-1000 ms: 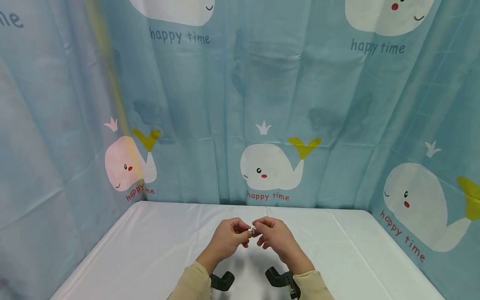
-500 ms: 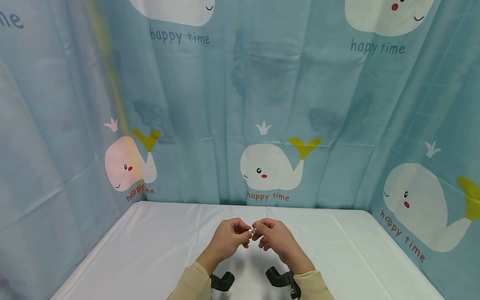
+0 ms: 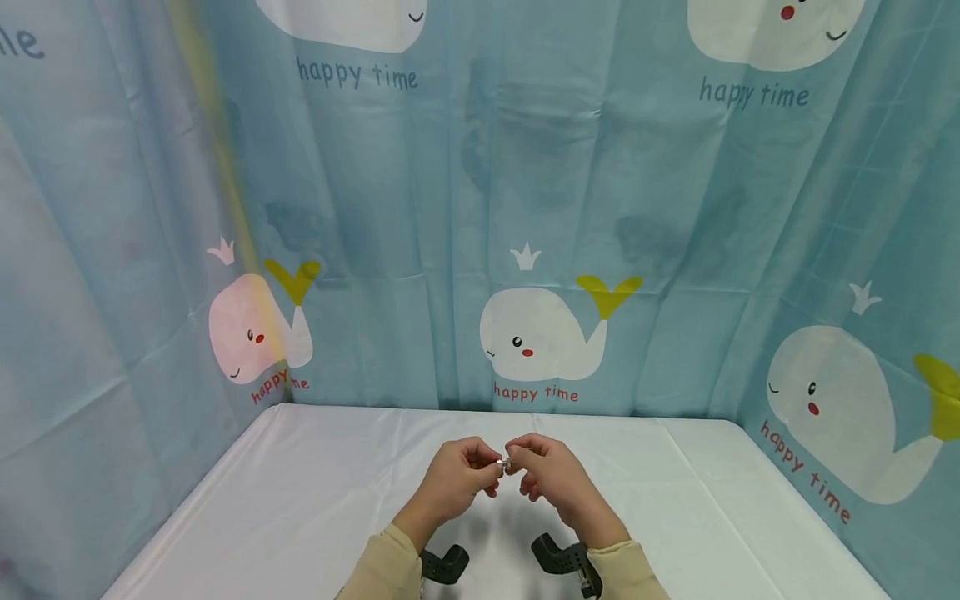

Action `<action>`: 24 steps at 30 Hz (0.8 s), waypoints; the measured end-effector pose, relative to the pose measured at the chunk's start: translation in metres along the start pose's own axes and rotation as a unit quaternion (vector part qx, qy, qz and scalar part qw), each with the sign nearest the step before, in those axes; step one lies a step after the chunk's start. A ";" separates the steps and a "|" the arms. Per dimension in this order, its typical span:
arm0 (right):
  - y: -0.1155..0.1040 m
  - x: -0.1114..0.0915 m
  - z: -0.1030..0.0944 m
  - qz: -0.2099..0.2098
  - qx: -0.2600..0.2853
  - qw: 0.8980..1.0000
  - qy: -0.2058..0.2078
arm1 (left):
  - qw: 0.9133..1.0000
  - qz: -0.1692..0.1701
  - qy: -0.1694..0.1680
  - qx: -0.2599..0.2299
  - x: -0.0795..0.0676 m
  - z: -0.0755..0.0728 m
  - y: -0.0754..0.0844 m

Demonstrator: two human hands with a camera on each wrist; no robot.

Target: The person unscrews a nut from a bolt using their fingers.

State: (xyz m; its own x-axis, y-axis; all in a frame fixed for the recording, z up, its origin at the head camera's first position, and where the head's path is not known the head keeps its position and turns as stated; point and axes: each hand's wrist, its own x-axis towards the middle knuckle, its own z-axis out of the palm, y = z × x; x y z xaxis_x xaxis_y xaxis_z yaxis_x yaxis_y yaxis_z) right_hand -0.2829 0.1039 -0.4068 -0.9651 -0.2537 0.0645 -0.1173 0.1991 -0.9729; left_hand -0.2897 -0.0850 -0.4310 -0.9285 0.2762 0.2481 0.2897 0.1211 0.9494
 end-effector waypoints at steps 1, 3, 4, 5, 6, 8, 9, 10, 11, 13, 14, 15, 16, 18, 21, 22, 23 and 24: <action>0.000 0.000 0.000 0.004 -0.001 1.000 -0.001 | 1.000 0.000 -0.001 0.000 0.000 0.000 0.000; 0.002 0.000 0.000 0.001 -0.003 1.000 -0.006 | 1.000 0.002 -0.001 0.001 -0.001 0.001 0.001; 0.002 0.000 0.001 -0.003 -0.005 1.000 -0.007 | 1.000 0.002 -0.001 0.003 -0.001 0.001 0.001; 0.002 0.000 0.001 -0.006 -0.004 1.000 -0.007 | 1.000 0.000 0.000 0.004 -0.001 0.001 0.001; 0.002 0.000 0.001 -0.009 -0.002 1.000 -0.005 | 1.000 0.000 0.001 0.006 0.000 0.001 0.001; 0.001 0.001 0.000 -0.013 0.004 1.000 -0.003 | 1.000 0.000 0.002 0.006 0.000 0.001 0.001; 0.000 0.000 0.000 -0.012 0.006 1.000 -0.001 | 1.000 -0.001 0.003 0.006 0.000 0.001 0.001; 0.000 0.000 0.000 -0.010 0.008 1.000 0.002 | 1.000 -0.001 0.004 0.006 0.000 0.001 0.001; -0.001 0.000 0.000 -0.007 0.011 1.000 0.001 | 1.000 0.000 0.003 0.006 0.000 0.001 0.001; -0.001 0.000 0.001 0.000 0.010 1.000 -0.002 | 1.000 0.001 0.002 0.004 0.000 0.002 0.002; -0.001 0.000 0.001 0.004 0.007 1.000 -0.003 | 1.000 0.002 0.002 0.004 0.000 0.002 0.002; -0.001 0.000 0.001 0.006 0.004 1.000 -0.005 | 1.000 0.003 0.002 0.005 0.000 0.002 0.002; 0.000 0.000 0.001 0.008 0.001 1.000 -0.008 | 1.000 0.004 0.002 0.005 -0.001 0.002 0.002; 0.002 0.000 0.001 0.007 -0.005 1.000 -0.012 | 1.000 0.003 0.002 0.005 -0.001 0.002 0.003; 0.003 0.001 0.001 -0.001 -0.002 1.000 -0.011 | 1.000 0.002 0.002 0.006 -0.001 0.001 0.003; 0.003 0.001 0.000 -0.002 0.000 1.000 -0.010 | 1.000 0.001 0.002 0.005 -0.002 0.001 0.003; 0.003 0.001 0.000 -0.003 0.001 1.000 -0.008 | 1.000 0.001 0.002 0.004 -0.002 0.001 0.002; 0.002 0.001 -0.001 -0.004 0.002 1.000 -0.005 | 1.000 0.001 0.002 0.003 -0.001 0.001 0.002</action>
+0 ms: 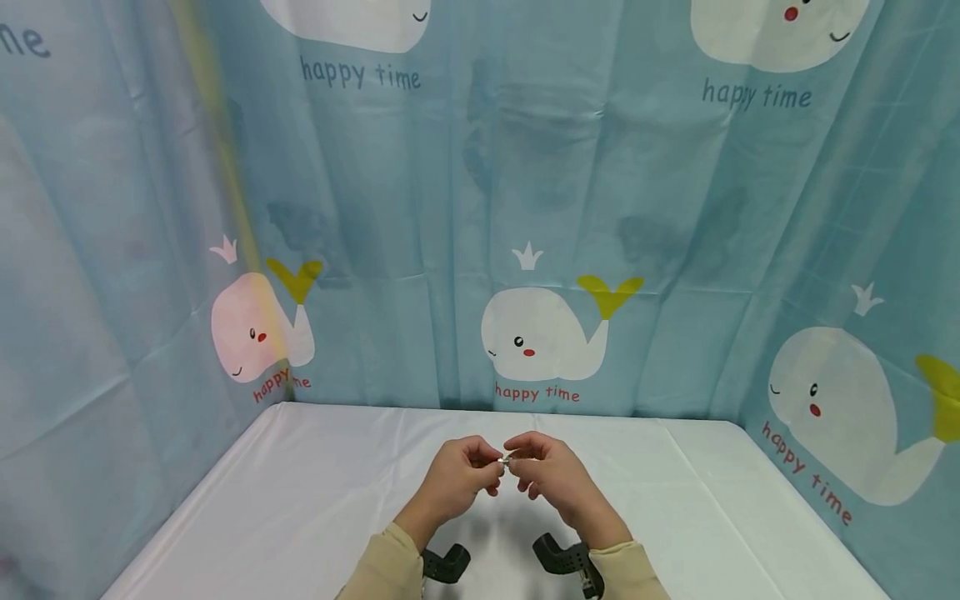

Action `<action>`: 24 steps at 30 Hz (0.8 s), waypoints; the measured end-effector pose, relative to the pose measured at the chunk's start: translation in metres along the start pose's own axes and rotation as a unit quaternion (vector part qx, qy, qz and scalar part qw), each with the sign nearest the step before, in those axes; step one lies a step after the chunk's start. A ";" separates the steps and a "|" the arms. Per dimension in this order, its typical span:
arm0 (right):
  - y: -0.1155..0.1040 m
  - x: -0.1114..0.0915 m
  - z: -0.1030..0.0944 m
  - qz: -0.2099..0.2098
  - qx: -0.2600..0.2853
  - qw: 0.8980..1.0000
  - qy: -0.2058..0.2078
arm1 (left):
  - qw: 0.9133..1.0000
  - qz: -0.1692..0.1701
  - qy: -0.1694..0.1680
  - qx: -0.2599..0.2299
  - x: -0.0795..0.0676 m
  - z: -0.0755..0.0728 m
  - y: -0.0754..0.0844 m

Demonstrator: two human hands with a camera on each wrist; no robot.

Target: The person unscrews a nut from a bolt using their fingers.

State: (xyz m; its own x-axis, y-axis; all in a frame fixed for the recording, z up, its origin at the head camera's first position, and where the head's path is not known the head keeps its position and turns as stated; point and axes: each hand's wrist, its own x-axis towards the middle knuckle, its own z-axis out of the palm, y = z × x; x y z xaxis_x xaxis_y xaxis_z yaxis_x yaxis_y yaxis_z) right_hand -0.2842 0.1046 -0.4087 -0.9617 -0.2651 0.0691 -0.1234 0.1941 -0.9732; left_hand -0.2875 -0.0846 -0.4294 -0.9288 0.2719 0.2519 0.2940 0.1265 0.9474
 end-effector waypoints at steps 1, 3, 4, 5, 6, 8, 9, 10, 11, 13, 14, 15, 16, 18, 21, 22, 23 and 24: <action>0.000 0.000 0.000 0.001 0.001 1.000 0.001 | 1.000 0.001 0.000 -0.002 0.000 0.000 0.000; -0.001 -0.001 0.000 0.004 -0.004 1.000 0.001 | 1.000 0.002 0.001 -0.004 0.000 0.000 -0.001; -0.001 -0.001 0.000 0.006 -0.008 1.000 0.002 | 1.000 0.003 0.001 -0.004 0.000 0.000 -0.001; -0.001 -0.002 0.000 0.006 -0.011 1.000 0.002 | 1.000 0.004 0.000 -0.004 0.000 0.000 -0.001; -0.001 -0.002 0.001 0.005 -0.013 1.000 0.001 | 1.000 0.004 0.000 -0.005 0.000 0.000 0.000; -0.002 -0.002 0.001 0.003 -0.014 1.000 0.003 | 1.000 0.004 -0.001 -0.003 0.000 0.001 0.000; -0.002 -0.002 0.001 0.000 -0.014 1.000 0.004 | 1.000 0.004 -0.001 -0.002 0.000 0.001 0.000; -0.002 -0.002 0.001 -0.001 -0.011 1.000 0.006 | 1.000 0.004 -0.002 -0.002 0.000 0.000 0.000; -0.003 -0.002 0.001 -0.001 -0.007 1.000 0.007 | 1.000 0.003 -0.002 -0.001 0.000 0.000 0.001; -0.004 -0.002 0.001 0.002 -0.002 1.000 0.010 | 1.000 0.004 -0.001 -0.001 0.000 0.000 0.001; -0.005 -0.002 0.001 0.003 -0.002 1.000 0.010 | 1.000 0.004 0.000 -0.001 0.000 -0.001 0.001; -0.005 -0.002 0.001 0.004 -0.003 1.000 0.010 | 1.000 0.003 0.000 -0.001 0.000 -0.001 0.001; -0.004 -0.003 0.001 0.007 -0.003 1.000 0.010 | 1.000 0.004 0.000 -0.001 0.000 0.000 0.001; -0.003 -0.002 0.001 0.005 -0.008 1.000 0.007 | 1.000 0.005 0.000 0.000 0.000 0.000 0.001; -0.002 -0.002 0.000 -0.002 -0.009 1.000 0.007 | 1.000 0.006 0.001 0.002 0.000 0.000 0.002; -0.002 -0.001 -0.001 -0.004 -0.008 1.000 0.008 | 1.000 0.006 0.001 0.002 0.000 0.000 0.002; -0.002 -0.001 -0.001 -0.008 -0.006 1.000 0.008 | 1.000 0.005 0.001 0.001 -0.001 -0.001 0.002; -0.002 -0.001 -0.001 -0.009 -0.003 1.000 0.008 | 1.000 0.004 0.001 0.001 -0.001 -0.001 0.002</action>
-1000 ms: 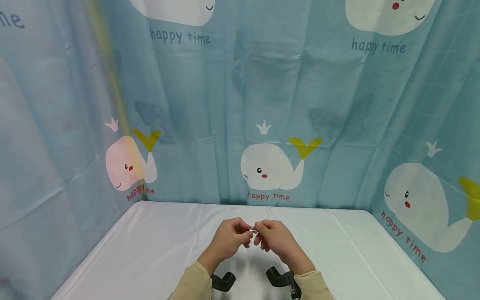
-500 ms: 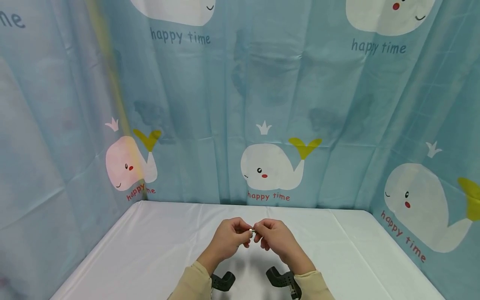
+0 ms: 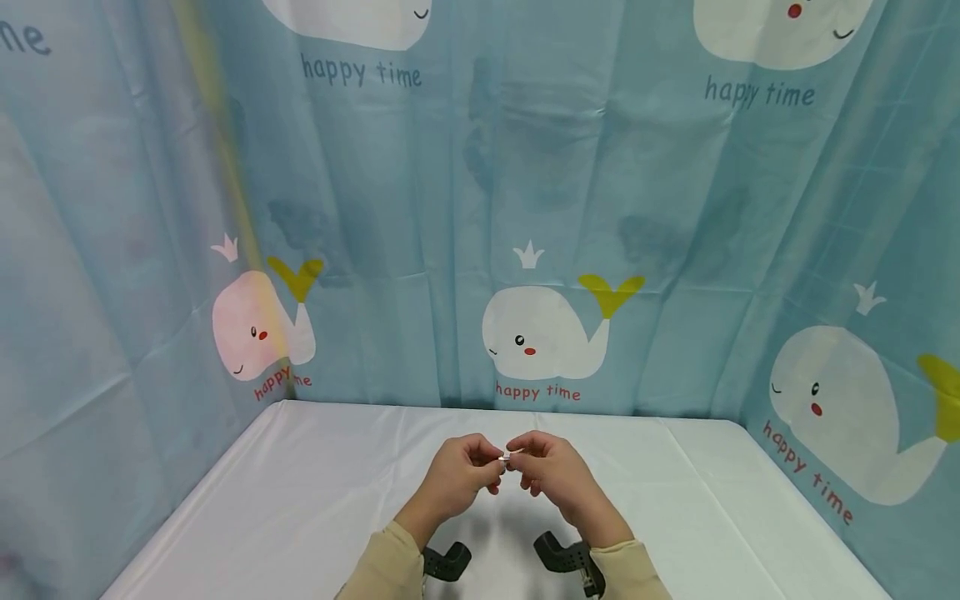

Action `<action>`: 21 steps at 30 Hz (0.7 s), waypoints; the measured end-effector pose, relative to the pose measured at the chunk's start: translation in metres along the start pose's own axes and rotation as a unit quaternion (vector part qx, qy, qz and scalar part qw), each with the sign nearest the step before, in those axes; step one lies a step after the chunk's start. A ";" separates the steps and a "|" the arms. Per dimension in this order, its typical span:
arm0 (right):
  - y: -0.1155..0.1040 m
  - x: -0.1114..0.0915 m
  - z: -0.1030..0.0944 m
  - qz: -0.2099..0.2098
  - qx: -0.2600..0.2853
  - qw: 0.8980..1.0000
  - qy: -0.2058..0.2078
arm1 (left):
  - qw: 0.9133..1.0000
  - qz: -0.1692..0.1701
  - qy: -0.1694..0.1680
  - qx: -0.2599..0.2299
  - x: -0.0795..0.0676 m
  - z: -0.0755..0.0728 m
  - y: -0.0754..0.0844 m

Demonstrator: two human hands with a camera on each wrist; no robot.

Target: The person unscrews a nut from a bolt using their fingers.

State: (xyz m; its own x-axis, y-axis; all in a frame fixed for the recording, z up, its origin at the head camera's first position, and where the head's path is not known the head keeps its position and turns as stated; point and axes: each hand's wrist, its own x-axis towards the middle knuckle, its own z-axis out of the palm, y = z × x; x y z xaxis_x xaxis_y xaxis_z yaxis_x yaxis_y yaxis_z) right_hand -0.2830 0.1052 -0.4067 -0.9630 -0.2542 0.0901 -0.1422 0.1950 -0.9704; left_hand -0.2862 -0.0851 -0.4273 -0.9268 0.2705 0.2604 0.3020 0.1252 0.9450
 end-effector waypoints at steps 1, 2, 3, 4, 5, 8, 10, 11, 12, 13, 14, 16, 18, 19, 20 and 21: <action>0.000 0.000 0.000 0.000 0.003 1.000 0.000 | 1.000 0.000 0.000 -0.001 0.000 0.000 0.000; -0.001 0.000 -0.001 0.001 0.006 1.000 0.000 | 1.000 -0.001 0.000 -0.003 0.000 0.000 0.000; -0.001 0.000 -0.001 0.004 0.009 1.000 -0.001 | 1.000 -0.001 0.000 -0.004 0.000 0.000 0.000; -0.001 0.000 -0.001 0.006 0.011 1.000 -0.003 | 1.000 -0.001 0.000 -0.004 0.000 0.000 0.000; -0.001 0.000 -0.001 0.008 0.012 1.000 -0.005 | 1.000 -0.002 -0.001 -0.005 0.000 0.000 0.000; -0.001 0.000 -0.001 0.012 0.008 1.000 -0.007 | 1.000 -0.002 -0.002 -0.005 0.000 0.000 0.001; 0.000 0.000 -0.001 0.010 0.004 1.000 -0.008 | 1.000 0.000 -0.002 -0.002 0.001 0.000 0.001; 0.000 0.000 -0.001 0.008 0.001 1.000 -0.008 | 1.000 0.000 -0.001 -0.001 0.000 0.000 0.001; -0.001 0.000 -0.001 0.005 0.002 1.000 -0.009 | 1.000 0.000 -0.001 0.000 0.000 0.000 0.001; -0.001 0.000 -0.001 0.004 0.003 1.000 -0.010 | 1.000 0.000 0.000 0.000 0.000 -0.001 0.001; -0.002 0.000 -0.001 0.003 0.006 1.000 -0.012 | 1.000 0.000 0.000 -0.001 0.000 -0.001 0.001; -0.003 -0.001 -0.001 0.005 0.013 1.000 -0.017 | 1.000 0.000 -0.001 0.003 -0.001 -0.001 0.002; -0.004 -0.002 0.000 0.010 0.013 1.000 -0.026 | 1.000 0.002 -0.001 0.002 -0.001 -0.001 0.002; -0.004 -0.002 0.000 0.013 0.010 0.999 -0.029 | 1.000 0.003 -0.001 0.003 -0.001 0.000 0.002; -0.004 -0.002 0.000 0.016 0.007 0.999 -0.031 | 1.000 0.003 0.000 0.005 -0.001 0.000 0.002; -0.003 -0.001 0.000 0.018 0.003 0.999 -0.033 | 1.000 0.003 0.000 0.006 -0.001 0.000 0.002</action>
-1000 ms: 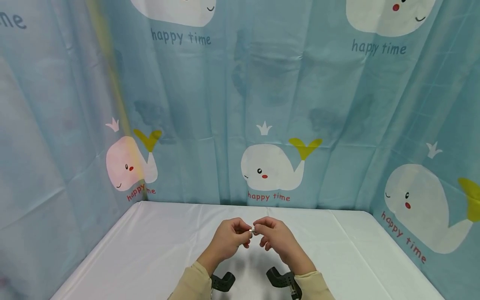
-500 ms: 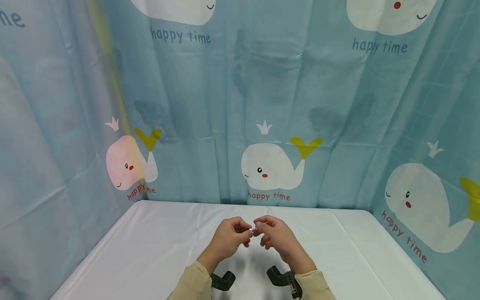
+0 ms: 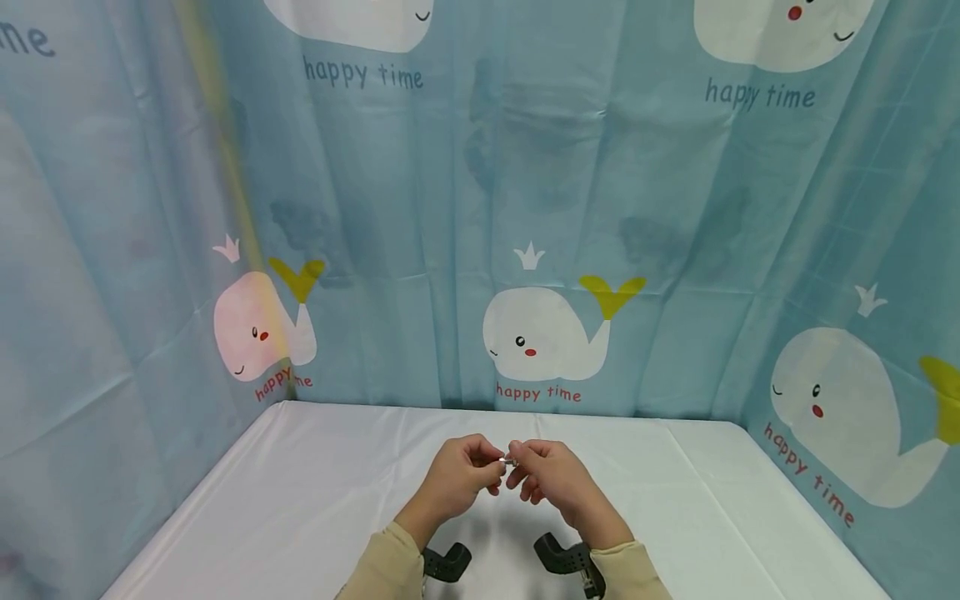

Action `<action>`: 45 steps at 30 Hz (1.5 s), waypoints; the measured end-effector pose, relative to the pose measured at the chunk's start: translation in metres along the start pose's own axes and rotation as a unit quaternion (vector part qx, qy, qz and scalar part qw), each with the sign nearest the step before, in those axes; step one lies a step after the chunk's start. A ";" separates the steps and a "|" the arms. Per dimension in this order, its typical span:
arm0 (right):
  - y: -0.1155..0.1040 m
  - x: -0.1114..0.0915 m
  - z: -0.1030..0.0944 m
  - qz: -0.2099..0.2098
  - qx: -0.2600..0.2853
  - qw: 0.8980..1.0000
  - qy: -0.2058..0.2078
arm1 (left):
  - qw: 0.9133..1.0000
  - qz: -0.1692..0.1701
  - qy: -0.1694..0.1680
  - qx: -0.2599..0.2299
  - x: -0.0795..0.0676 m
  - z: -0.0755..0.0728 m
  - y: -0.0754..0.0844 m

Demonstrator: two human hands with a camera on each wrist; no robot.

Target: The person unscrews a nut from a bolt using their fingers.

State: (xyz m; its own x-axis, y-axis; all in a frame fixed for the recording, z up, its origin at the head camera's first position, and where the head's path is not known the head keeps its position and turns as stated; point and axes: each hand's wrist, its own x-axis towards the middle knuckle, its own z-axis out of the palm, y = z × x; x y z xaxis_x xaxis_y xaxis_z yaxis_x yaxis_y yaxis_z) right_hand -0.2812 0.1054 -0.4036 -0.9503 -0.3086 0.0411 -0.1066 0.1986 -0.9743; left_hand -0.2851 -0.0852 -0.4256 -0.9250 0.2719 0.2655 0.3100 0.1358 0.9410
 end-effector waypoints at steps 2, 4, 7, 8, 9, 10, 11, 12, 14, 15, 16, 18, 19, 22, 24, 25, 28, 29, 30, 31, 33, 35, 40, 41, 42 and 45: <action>0.001 0.000 0.000 0.001 -0.007 1.000 -0.001 | 1.000 0.000 0.000 -0.002 0.000 0.000 -0.001; 0.002 0.001 -0.001 -0.001 -0.007 1.000 0.002 | 1.000 -0.001 -0.003 0.000 0.000 0.001 -0.001; 0.003 0.002 -0.001 -0.004 0.002 1.000 0.007 | 1.000 0.002 -0.005 -0.002 0.000 0.001 -0.002; 0.003 0.002 -0.001 -0.004 0.006 1.000 0.008 | 1.000 0.004 -0.005 -0.001 0.000 0.001 -0.001; 0.003 0.001 -0.001 -0.003 0.007 1.000 0.008 | 1.000 0.004 -0.004 -0.001 0.000 0.001 -0.001; 0.003 0.001 -0.001 -0.001 0.009 1.000 0.008 | 1.000 0.006 -0.004 -0.002 0.000 0.001 -0.001; 0.003 0.001 -0.001 0.001 0.008 1.000 0.007 | 1.000 0.006 -0.004 -0.002 0.000 0.001 -0.001; 0.003 0.001 -0.001 0.003 0.006 1.000 0.007 | 1.000 0.006 -0.004 -0.003 0.000 0.001 -0.001; 0.003 0.001 0.000 0.004 0.004 1.000 0.005 | 1.000 0.007 -0.005 -0.003 0.000 0.001 -0.001; 0.003 0.000 0.000 0.003 0.002 1.000 0.006 | 1.000 0.005 -0.005 -0.004 0.000 0.001 0.000; 0.003 0.000 0.000 -0.001 0.002 1.000 0.007 | 1.000 0.004 -0.005 -0.005 0.000 0.001 -0.001; 0.003 0.001 0.001 -0.006 0.006 1.000 0.013 | 1.000 0.003 -0.004 -0.006 -0.001 0.001 0.000; 0.002 0.001 0.001 -0.007 0.009 1.000 0.016 | 1.000 0.001 -0.003 -0.006 -0.001 0.001 0.000; 0.001 0.001 0.001 0.000 0.015 1.000 0.025 | 1.000 0.000 -0.001 -0.008 -0.001 0.001 -0.001; 0.001 0.000 0.001 0.002 0.010 1.000 0.026 | 1.000 0.001 0.001 -0.005 -0.002 0.002 0.001; 0.001 0.000 0.001 0.002 0.007 1.000 0.025 | 1.000 0.002 0.001 -0.005 -0.002 0.002 0.002; 0.002 -0.001 0.000 -0.005 0.001 1.000 0.020 | 1.000 0.003 0.001 -0.004 -0.002 0.002 0.003; 0.002 -0.001 0.000 -0.010 0.003 1.000 0.018 | 1.000 0.003 0.002 -0.002 -0.002 0.002 0.004; 0.002 -0.001 0.000 -0.013 0.004 1.000 0.018 | 1.000 0.004 0.002 -0.005 -0.002 0.001 0.002; 0.002 0.000 -0.001 -0.015 0.008 1.000 0.018 | 1.000 0.003 0.002 -0.006 -0.002 0.001 0.002; 0.001 0.000 -0.001 -0.016 0.015 1.000 0.020 | 1.000 0.001 0.004 -0.006 -0.002 0.000 0.002; 0.000 0.000 -0.001 -0.010 0.021 0.999 0.022 | 1.000 0.001 0.006 -0.006 -0.002 0.000 0.002; 0.001 0.000 -0.001 0.000 0.010 1.000 0.015 | 1.000 0.002 0.006 0.007 -0.007 0.002 0.015; 0.001 -0.001 -0.001 -0.003 0.005 1.000 0.014 | 1.000 0.002 0.006 0.009 -0.008 0.002 0.020; 0.001 -0.001 -0.001 -0.005 0.002 1.000 0.015 | 1.000 0.003 0.006 0.009 -0.010 0.002 0.025; 0.000 -0.001 0.000 -0.011 0.008 1.000 0.020 | 1.000 0.007 0.006 0.005 -0.016 0.002 0.036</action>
State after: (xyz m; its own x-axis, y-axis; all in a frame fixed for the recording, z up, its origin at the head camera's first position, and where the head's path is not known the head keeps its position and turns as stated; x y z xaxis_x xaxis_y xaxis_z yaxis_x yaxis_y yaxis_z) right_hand -0.2807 0.1057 -0.4032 -0.9590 -0.2744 0.0708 -0.1228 0.1773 -0.9765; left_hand -0.2588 -0.0831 -0.3959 -0.9229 0.2626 0.2815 0.3252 0.1405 0.9352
